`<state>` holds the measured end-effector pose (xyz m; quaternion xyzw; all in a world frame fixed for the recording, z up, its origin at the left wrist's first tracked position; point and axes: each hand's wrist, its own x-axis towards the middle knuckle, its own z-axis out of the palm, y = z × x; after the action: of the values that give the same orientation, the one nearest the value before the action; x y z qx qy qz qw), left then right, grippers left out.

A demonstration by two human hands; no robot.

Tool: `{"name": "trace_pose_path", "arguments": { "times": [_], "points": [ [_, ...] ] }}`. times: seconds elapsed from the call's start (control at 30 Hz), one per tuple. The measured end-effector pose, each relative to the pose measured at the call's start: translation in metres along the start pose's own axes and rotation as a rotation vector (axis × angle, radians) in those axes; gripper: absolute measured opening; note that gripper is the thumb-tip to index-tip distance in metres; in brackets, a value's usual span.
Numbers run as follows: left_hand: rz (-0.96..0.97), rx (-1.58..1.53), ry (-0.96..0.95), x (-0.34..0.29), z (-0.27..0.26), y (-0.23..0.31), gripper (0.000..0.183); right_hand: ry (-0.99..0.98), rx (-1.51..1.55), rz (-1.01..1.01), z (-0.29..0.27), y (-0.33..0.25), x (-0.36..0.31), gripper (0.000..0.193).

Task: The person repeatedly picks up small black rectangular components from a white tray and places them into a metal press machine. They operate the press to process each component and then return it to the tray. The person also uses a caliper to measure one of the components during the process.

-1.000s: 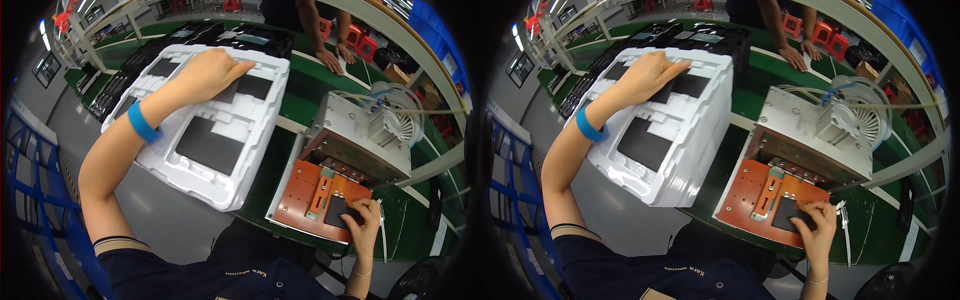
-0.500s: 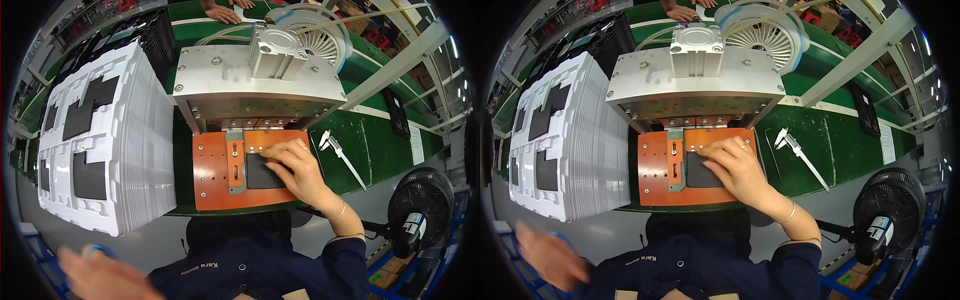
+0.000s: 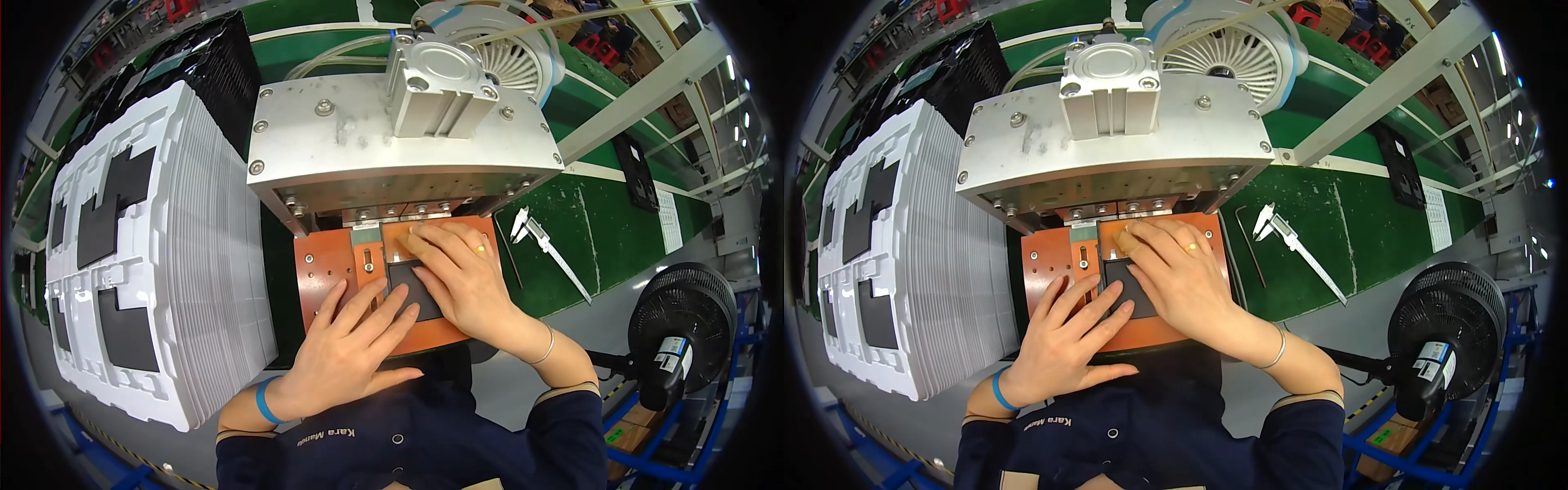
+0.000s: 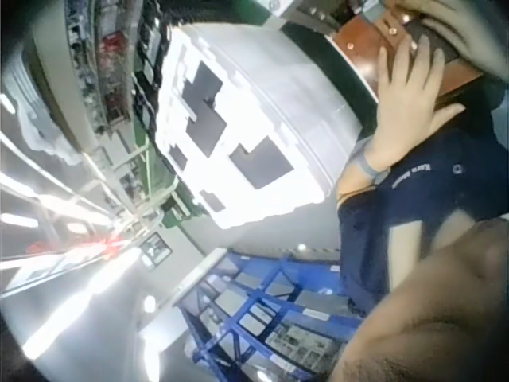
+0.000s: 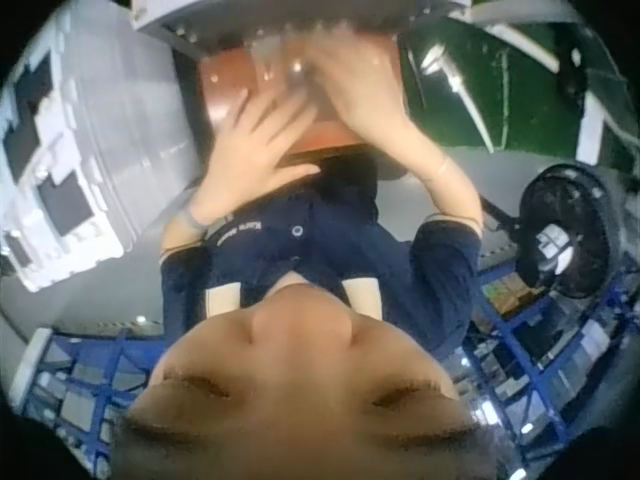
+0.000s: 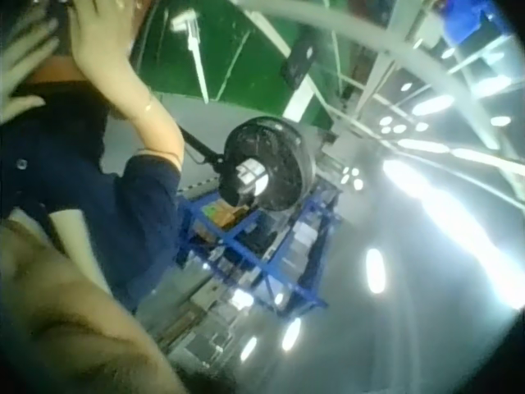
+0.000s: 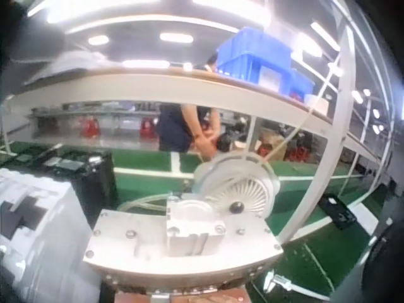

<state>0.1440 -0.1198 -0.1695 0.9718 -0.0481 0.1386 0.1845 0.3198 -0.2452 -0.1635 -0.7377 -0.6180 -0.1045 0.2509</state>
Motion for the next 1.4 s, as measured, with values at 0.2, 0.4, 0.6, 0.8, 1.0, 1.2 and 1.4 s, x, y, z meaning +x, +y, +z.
{"name": "trace_pose_path", "arguments": {
  "times": [0.2, 0.4, 0.6, 0.8, 1.0, 1.2, 1.4],
  "points": [
    [-0.013, -0.015, 0.014, 0.002, 0.001, 0.0, 0.063, -0.072, 0.035, -0.03, 0.003, 0.005, -0.005, 0.038],
    [-0.015, -0.018, -0.025, 0.0, -0.003, -0.001, 0.075, -0.028, 0.164, 0.116, -0.02, 0.0, -0.013, 0.044],
    [-0.067, -0.123, -0.028, 0.004, -0.012, -0.004, 0.075, -0.152, 0.22, 0.116, -0.027, 0.003, -0.032, 0.042],
    [-0.132, -0.091, -0.048, 0.025, -0.015, -0.009, 0.074, -0.095, 0.239, 0.072, -0.017, 0.025, -0.007, 0.034],
    [-0.177, -0.072, -0.091, 0.025, -0.009, -0.011, 0.074, -0.101, 0.269, 0.086, -0.015, 0.029, -0.005, 0.036],
    [-0.189, -0.061, -0.115, 0.024, -0.008, -0.01, 0.075, -0.105, 0.277, 0.086, -0.015, 0.03, -0.003, 0.036],
    [-0.2, -0.079, -0.094, 0.025, -0.009, -0.01, 0.068, -0.115, 0.297, 0.091, -0.015, 0.032, 0.0, 0.036]
  ]
}}
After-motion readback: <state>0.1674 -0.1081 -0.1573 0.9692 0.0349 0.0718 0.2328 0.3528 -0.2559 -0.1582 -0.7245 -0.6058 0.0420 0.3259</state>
